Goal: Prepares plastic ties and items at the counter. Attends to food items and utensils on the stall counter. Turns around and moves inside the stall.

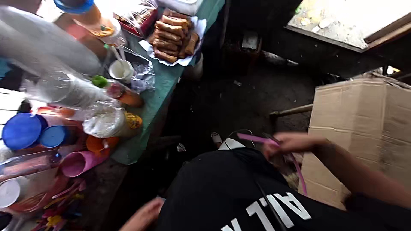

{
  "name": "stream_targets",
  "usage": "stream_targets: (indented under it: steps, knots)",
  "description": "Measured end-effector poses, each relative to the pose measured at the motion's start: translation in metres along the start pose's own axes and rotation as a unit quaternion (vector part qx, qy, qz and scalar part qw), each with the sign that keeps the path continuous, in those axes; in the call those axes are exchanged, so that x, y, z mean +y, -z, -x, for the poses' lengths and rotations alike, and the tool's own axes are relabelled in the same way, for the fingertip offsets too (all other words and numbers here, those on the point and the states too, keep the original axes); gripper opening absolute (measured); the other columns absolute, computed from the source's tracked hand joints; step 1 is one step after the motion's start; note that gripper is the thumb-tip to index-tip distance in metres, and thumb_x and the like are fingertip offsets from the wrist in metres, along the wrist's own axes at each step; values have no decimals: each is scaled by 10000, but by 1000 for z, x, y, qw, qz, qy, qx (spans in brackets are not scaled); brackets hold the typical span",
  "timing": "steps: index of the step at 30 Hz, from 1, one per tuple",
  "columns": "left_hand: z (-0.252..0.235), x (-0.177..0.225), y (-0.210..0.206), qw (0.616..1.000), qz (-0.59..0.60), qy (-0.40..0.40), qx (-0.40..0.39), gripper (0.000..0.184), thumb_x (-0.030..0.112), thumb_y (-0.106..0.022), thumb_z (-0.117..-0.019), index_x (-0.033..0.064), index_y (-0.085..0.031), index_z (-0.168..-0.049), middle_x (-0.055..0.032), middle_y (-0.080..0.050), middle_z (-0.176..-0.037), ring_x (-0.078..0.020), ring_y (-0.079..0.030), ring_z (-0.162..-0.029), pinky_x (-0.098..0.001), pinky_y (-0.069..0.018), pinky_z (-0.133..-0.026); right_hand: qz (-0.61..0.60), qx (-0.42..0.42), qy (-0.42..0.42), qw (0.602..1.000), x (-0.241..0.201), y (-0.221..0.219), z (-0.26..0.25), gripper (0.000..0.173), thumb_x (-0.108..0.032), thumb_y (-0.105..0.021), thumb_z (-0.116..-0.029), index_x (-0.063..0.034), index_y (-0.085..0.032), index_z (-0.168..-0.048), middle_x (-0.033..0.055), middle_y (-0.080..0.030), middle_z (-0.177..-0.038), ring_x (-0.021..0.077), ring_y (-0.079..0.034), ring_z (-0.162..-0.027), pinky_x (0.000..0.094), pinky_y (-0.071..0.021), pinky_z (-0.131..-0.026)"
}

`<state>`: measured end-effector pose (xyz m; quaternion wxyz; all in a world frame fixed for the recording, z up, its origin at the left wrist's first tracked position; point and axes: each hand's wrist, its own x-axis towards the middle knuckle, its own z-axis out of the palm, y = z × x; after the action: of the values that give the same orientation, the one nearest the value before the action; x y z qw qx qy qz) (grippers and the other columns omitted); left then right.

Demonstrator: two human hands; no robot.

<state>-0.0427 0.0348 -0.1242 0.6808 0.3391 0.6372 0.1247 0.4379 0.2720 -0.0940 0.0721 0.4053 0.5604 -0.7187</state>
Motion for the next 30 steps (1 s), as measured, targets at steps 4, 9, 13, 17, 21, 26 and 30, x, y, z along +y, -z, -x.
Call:
stream_targets:
  steps: [4,9,13,17,21,26,30]
  knots:
    - [-124,79,-21,964,-103,-222,103,600,394,-477,-1020,-85,-484,-1381,-204,-600,-1295,-217,-610,-1166,-415,-519,-984,217,208,37,953,-49,13,-81,226,-205,-540,-1060,-19,-661,-1019,114,-596,-766,238,-577,-691,462,-479,-654]
    - [-174,206,-119,943,163,-287,-41,461,392,-484,-1063,173,-470,-1468,46,-689,-1186,-80,-677,-1038,-305,-577,-919,250,85,126,956,-88,-16,-110,87,-43,-645,-960,23,-702,-965,138,-675,-870,248,-654,-828,458,-526,-745]
    - [-195,209,-134,945,122,-289,-89,579,368,-553,-1039,197,-334,-1547,60,-653,-1250,-72,-665,-1061,-306,-572,-937,135,109,129,976,-61,5,-94,138,-24,-562,-1005,48,-679,-1002,114,-623,-808,168,-575,-739,360,-470,-687]
    - [-242,178,-131,968,-191,-112,-114,450,252,-530,-1050,1,-494,-1422,-166,-647,-1259,-220,-658,-1092,-421,-525,-965,92,193,50,976,8,48,-61,269,-135,-471,-1074,-1,-703,-1069,86,-628,-829,145,-538,-719,372,-453,-696]
    - [-262,172,-145,906,-332,-40,-259,297,230,-564,-1055,4,-664,-1218,-149,-693,-1113,-206,-652,-1025,-450,-495,-953,-53,199,-89,975,80,68,-11,278,-128,-451,-1094,-55,-694,-1209,12,-564,-707,65,-498,-541,244,-469,-559]
    - [-225,205,-130,926,-188,-268,-187,164,162,-552,-1009,69,-688,-1011,79,-661,-906,44,-608,-848,-190,-521,-808,-85,220,-164,958,143,36,15,190,-170,-585,-1048,-101,-747,-1118,-7,-586,-712,46,-442,-566,260,-395,-560]
    - [-184,231,-86,831,-43,-349,-430,258,395,-534,-1060,194,-622,-924,129,-609,-843,68,-581,-805,-129,-480,-735,-42,160,-156,974,159,7,12,205,-234,-643,-1015,-96,-738,-1133,48,-662,-906,116,-550,-781,376,-453,-751]
